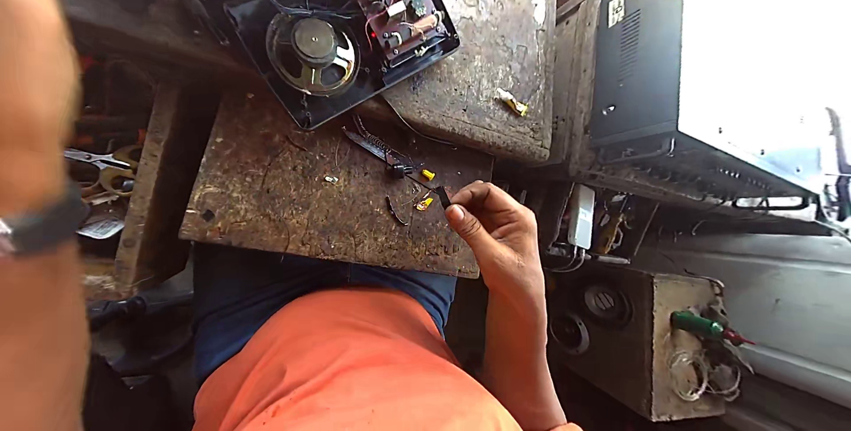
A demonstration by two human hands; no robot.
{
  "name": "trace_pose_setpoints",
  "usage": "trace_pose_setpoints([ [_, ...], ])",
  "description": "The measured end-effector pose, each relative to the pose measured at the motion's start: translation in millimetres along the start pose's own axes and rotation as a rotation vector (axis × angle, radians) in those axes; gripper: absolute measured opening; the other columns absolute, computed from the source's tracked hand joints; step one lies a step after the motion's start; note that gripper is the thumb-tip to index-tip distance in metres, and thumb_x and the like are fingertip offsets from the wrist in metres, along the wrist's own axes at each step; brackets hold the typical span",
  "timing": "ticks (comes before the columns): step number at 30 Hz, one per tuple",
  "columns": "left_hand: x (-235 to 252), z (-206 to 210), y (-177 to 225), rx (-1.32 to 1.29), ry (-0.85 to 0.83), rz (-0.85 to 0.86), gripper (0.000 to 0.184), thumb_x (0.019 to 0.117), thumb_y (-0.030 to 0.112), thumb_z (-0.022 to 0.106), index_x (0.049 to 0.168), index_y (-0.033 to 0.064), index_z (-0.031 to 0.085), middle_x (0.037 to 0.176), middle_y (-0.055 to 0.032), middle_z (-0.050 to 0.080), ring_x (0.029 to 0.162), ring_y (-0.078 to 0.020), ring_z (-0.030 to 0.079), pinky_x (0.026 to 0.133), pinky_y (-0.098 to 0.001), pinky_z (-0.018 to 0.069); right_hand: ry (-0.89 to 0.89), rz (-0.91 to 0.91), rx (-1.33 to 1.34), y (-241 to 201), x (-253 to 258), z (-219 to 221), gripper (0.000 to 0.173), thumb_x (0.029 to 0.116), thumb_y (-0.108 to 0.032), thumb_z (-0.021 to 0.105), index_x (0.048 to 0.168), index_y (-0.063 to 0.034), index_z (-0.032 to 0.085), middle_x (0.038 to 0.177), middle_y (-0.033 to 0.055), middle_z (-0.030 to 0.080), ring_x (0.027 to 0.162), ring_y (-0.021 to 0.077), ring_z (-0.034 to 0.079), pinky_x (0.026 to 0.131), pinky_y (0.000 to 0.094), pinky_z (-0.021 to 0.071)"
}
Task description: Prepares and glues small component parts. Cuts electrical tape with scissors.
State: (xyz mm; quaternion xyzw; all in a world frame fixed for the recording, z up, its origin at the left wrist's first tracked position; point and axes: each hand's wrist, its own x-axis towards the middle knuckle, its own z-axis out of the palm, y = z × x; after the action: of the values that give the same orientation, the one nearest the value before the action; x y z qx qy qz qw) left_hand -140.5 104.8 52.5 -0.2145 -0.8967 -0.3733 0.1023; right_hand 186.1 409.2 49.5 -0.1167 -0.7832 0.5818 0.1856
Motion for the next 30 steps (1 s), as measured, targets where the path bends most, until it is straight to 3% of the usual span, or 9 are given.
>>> trace_pose_setpoints([
  [2,-48.7,5.9,89.5,-0.099,-0.063,0.203,0.037,0.1071,0.031,0.052,0.108,-0.0041,0.063,0.097,-0.0162,0.064,0.086,-0.0163,0.062,0.078,-0.0369,0.0511,0.019,0.029,-0.017,-0.1,3.3,1.1,0.01,0.0977,-0.011,0.067,0.105,-0.0038,0.068,0.087,0.0024,0.067,0.074,0.0087,0.063,0.069,0.0235,0.0562],
  [5,-88.3,47.4,140.4,-0.197,-0.297,0.476,0.024,0.0982,0.018,0.06,0.11,-0.0001,0.069,0.113,-0.0161,0.067,0.108,-0.0283,0.064,0.094,-0.0451,0.0533,0.056,0.063,0.002,-0.4,7.5,5.7,0.01,0.0982,-0.011,0.066,0.105,-0.0035,0.068,0.085,0.0025,0.067,0.072,0.0079,0.062,0.065,0.0217,0.0547],
  [7,-98.1,79.6,147.7,-0.21,-0.414,0.506,0.027,0.094,0.017,0.063,0.116,0.0019,0.068,0.121,-0.0158,0.065,0.12,-0.0329,0.059,0.102,-0.048,0.0488,0.08,0.074,0.062,0.5,7.6,7.3,0.01,0.0984,-0.009,0.065,0.105,-0.0031,0.067,0.085,0.0027,0.066,0.071,0.0073,0.061,0.064,0.0209,0.0536],
  [12,-102.9,118.7,152.3,-0.122,-0.531,0.467,0.037,0.0927,0.024,0.066,0.124,0.0043,0.066,0.124,-0.0152,0.062,0.12,-0.0363,0.055,0.098,-0.0519,0.0468,0.105,0.096,0.132,5.9,4.0,5.1,0.01,0.0989,-0.01,0.065,0.105,-0.0032,0.067,0.084,0.003,0.065,0.07,0.0074,0.061,0.065,0.0216,0.0539],
  [16,-101.6,129.6,149.6,-0.087,-0.545,0.468,0.026,0.096,0.021,0.065,0.115,0.0036,0.07,0.116,-0.0158,0.06,0.113,-0.0375,0.055,0.094,-0.0525,0.0475,0.094,0.099,0.159,10.0,4.9,5.3,0.01,0.0986,-0.01,0.065,0.105,-0.0031,0.067,0.085,0.0032,0.065,0.071,0.0073,0.061,0.066,0.0216,0.0539],
  [19,-102.5,135.6,148.1,-0.135,-0.525,0.478,0.022,0.0969,0.018,0.064,0.112,0.0035,0.07,0.117,-0.0153,0.062,0.115,-0.0363,0.056,0.098,-0.0499,0.0469,0.095,0.093,0.159,9.9,6.7,7.2,0.01,0.099,-0.01,0.064,0.105,-0.0032,0.067,0.085,0.0034,0.065,0.071,0.0072,0.06,0.065,0.0212,0.0534],
  [21,-105.6,136.3,149.8,-0.205,-0.504,0.493,0.024,0.099,0.018,0.061,0.116,0.0023,0.067,0.121,-0.0148,0.064,0.12,-0.0331,0.058,0.104,-0.045,0.0478,0.093,0.086,0.17,9.7,7.1,8.0,0.01,0.0991,-0.01,0.064,0.105,-0.0029,0.067,0.086,0.0039,0.065,0.073,0.0079,0.061,0.067,0.0224,0.0544],
  [23,-109.6,133.2,154.4,-0.294,-0.472,0.488,0.025,0.099,0.016,0.061,0.119,0.0018,0.066,0.12,-0.0135,0.066,0.117,-0.028,0.062,0.102,-0.0396,0.0512,0.097,0.081,0.192,9.1,6.3,9.0,0.01,0.099,-0.01,0.064,0.105,-0.0024,0.067,0.086,0.0043,0.065,0.073,0.0083,0.062,0.068,0.0231,0.0551],
  [30,-120.8,128.2,171.0,-0.5,-0.377,0.381,0.04,0.086,0.009,0.078,0.121,0.001,0.062,0.112,-0.0086,0.068,0.104,-0.0152,0.067,0.095,-0.0309,0.0571,0.104,0.089,0.304,7.9,4.8,8.0,0.009,0.0992,-0.009,0.064,0.104,-0.0023,0.068,0.091,0.0047,0.063,0.077,0.0083,0.06,0.07,0.0226,0.0538],
])
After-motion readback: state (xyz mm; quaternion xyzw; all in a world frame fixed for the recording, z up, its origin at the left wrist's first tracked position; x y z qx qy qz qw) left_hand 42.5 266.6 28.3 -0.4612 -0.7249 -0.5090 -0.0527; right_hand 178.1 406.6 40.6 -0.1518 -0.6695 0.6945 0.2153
